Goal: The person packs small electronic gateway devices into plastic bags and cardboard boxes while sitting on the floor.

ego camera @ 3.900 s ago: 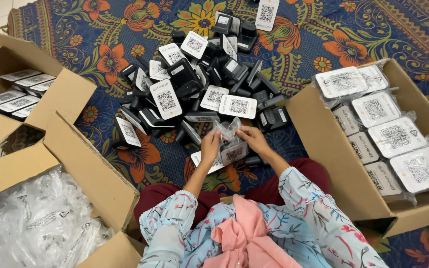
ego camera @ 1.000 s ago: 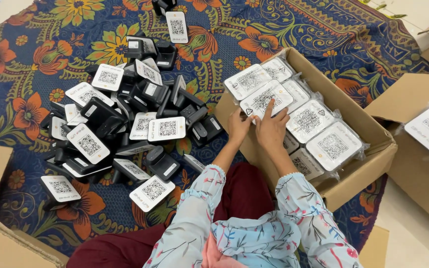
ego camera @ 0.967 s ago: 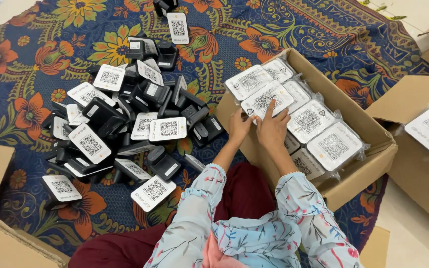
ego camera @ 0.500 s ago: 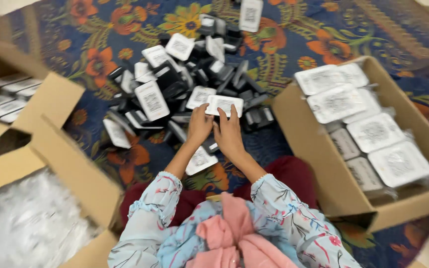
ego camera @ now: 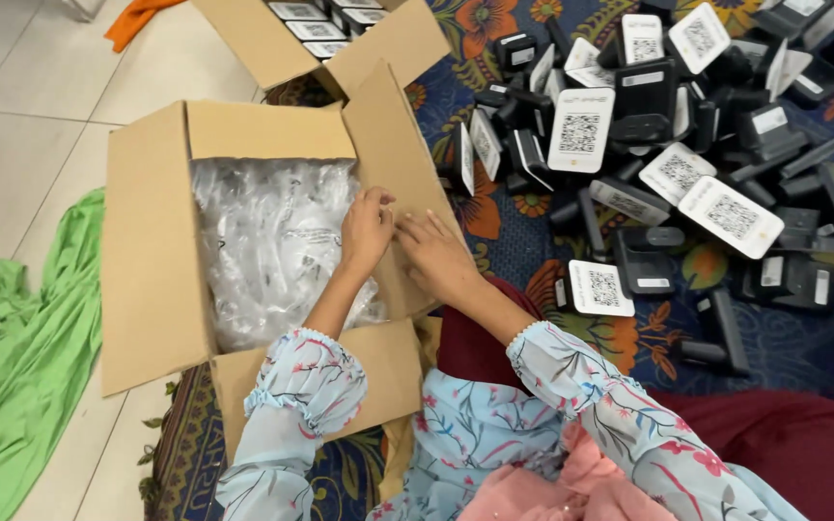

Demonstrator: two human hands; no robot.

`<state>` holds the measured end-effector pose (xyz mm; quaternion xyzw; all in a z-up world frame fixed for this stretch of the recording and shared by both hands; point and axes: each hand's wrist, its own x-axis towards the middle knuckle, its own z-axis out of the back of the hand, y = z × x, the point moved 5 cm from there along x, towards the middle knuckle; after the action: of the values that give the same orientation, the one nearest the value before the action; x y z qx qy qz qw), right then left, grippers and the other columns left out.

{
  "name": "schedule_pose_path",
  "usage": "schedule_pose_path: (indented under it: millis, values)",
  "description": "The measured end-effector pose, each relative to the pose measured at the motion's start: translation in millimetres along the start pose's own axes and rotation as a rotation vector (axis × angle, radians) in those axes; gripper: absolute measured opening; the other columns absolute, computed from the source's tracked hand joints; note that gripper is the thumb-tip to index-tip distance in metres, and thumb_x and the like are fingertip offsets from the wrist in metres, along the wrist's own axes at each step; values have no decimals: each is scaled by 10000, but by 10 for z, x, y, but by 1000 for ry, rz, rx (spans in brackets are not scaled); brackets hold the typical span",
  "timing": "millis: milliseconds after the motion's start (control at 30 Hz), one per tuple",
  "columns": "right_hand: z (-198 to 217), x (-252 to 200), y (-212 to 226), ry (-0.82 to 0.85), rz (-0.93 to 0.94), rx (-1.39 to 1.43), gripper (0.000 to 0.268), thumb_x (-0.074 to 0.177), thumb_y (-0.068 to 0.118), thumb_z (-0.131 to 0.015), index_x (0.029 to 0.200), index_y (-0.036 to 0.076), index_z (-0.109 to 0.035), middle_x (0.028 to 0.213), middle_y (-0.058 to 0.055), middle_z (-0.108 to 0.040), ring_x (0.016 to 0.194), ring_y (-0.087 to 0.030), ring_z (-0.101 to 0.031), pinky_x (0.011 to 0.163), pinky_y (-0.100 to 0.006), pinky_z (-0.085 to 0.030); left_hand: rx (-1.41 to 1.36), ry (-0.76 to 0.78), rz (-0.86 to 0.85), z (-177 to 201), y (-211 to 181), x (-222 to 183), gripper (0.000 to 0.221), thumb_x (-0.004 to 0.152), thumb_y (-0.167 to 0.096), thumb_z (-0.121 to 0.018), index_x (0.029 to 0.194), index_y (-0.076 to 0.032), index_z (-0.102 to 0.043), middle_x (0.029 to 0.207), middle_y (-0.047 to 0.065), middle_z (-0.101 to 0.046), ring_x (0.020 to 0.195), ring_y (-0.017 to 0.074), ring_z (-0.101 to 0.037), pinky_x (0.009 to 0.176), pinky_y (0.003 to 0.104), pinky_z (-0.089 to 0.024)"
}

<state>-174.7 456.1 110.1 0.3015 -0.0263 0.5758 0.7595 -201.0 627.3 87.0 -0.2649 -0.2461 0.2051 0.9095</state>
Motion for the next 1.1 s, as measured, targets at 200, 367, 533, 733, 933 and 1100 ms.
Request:
schedule_pose_path:
  millis: [200,367,533,733,933,1100]
  values:
    - [-489,5,9,233,115,-224,446,733,226,-816,1156,121,-724,1388,-54,-590,1398,-248,-453,1245,-516,-203,418,586,-76,31,595,-99,374,755,-41,-716,1111,-152,-745,1173,130,-724,1156,336,-656,1013,503,-464]
    - [-676,118,188,268,40,-140,538,664,295,-862,1156,126,-725,1343,-69,-596,1348,-250,-466,1220,-562,-144,575,894,55,-211,977,-282,367,770,-129,-793,1129,-197,-752,1229,90,-711,1266,268,-603,1193,527,-311]
    - [-886,179,301,245,-57,61,607,659,292,-866,1211,102,-701,1209,-94,-646,1236,-266,-549,1228,-535,-154,581,803,22,-98,988,-381,397,804,-141,-769,1197,-187,-730,1253,103,-705,1285,274,-594,1229,545,-255]
    - [-432,122,185,-24,-217,295,238,886,92,-706,1121,70,-676,1118,-111,-693,1106,-306,-655,1088,-473,-440,364,888,110,238,560,-461,463,893,-451,-712,1287,-207,-697,1302,80,-687,1285,280,-581,1161,627,-229]
    - [-24,-45,-169,-466,-319,635,155,994,26,-618,1143,-9,-592,1121,-144,-683,1065,-281,-676,943,-371,-526,-139,618,36,335,-136,-297,737,840,-559,-788,1341,-41,-632,1135,206,-731,1037,267,-717,885,387,-578]
    - [452,-369,-683,-673,-308,1081,229,1021,-69,-605,1222,22,-548,1207,-91,-657,1137,-160,-648,1008,-286,-523,-551,581,10,39,-959,-190,534,952,-431,-692,1303,-29,-678,1061,85,-746,903,123,-686,781,300,-577]
